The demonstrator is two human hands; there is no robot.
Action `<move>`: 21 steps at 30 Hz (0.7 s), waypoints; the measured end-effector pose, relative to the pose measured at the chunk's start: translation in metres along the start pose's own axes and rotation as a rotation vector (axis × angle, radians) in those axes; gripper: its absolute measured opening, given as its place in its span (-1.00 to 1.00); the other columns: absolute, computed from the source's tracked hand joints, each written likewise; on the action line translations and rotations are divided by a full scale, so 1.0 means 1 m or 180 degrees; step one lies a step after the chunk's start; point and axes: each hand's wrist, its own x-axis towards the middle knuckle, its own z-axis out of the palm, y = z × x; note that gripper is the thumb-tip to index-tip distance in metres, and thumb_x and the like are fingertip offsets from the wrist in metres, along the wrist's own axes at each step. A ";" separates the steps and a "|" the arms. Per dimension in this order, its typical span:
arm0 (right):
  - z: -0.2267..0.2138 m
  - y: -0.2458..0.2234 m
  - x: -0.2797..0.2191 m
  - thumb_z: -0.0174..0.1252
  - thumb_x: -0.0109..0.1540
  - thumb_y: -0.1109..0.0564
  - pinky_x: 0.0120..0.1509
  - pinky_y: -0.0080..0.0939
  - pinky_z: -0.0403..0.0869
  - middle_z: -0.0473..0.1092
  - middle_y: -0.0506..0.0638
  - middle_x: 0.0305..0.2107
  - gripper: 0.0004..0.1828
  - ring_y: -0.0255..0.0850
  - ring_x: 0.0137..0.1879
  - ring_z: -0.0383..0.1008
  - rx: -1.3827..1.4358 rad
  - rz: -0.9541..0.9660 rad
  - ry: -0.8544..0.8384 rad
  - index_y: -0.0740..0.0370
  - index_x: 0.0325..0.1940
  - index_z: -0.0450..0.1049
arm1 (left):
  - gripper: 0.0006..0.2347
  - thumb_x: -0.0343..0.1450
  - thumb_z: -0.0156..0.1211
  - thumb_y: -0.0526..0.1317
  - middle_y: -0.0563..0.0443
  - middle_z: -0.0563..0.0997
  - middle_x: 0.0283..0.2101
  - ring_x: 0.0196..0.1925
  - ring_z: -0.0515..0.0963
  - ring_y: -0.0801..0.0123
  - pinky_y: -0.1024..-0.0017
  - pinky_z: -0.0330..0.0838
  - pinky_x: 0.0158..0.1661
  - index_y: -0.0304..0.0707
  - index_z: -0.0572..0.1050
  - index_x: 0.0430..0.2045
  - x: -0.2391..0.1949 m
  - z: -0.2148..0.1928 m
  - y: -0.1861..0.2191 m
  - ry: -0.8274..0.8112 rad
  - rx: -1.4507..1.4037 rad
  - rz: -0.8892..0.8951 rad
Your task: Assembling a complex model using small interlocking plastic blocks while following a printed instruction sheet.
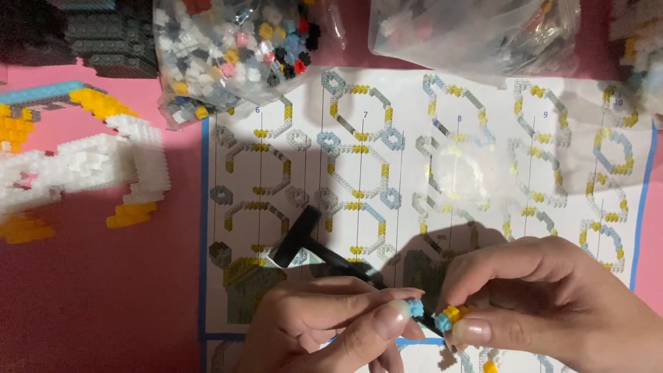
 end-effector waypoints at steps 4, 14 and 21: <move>0.003 0.006 -0.002 0.52 0.11 0.29 -0.30 -0.14 0.78 0.78 0.12 -0.49 -0.87 -0.15 -0.37 0.77 -0.0058 -0.0083 0.0209 0.41 -0.29 0.85 | -0.64 0.33 0.41 -0.11 -0.03 0.94 -0.38 -0.52 0.77 0.49 0.52 0.65 -0.50 -0.40 0.95 -0.19 0.001 0.004 -0.004 0.0008 -0.0318 0.0215; 0.017 -0.004 0.001 0.50 0.12 0.14 -0.49 -0.11 0.81 0.88 0.12 -0.61 -0.81 -0.14 -0.53 0.82 -0.0263 0.0062 0.0688 0.34 -0.38 0.92 | -0.68 0.33 0.41 -0.23 -0.23 0.95 -0.39 -0.57 0.71 0.30 0.45 0.64 -0.46 -0.54 0.92 -0.19 0.003 0.008 0.001 0.0082 -0.0527 0.0013; 0.020 -0.006 0.002 0.38 0.19 0.24 -0.37 -0.02 0.74 0.85 0.25 -0.51 -0.80 0.01 -0.42 0.79 0.0401 -0.0040 0.0782 0.48 -0.26 0.81 | -0.69 0.37 0.38 -0.23 -0.31 0.85 -0.58 -0.62 0.67 0.20 0.34 0.60 -0.47 -0.63 0.93 -0.36 0.002 0.009 0.009 0.0256 -0.0478 -0.0084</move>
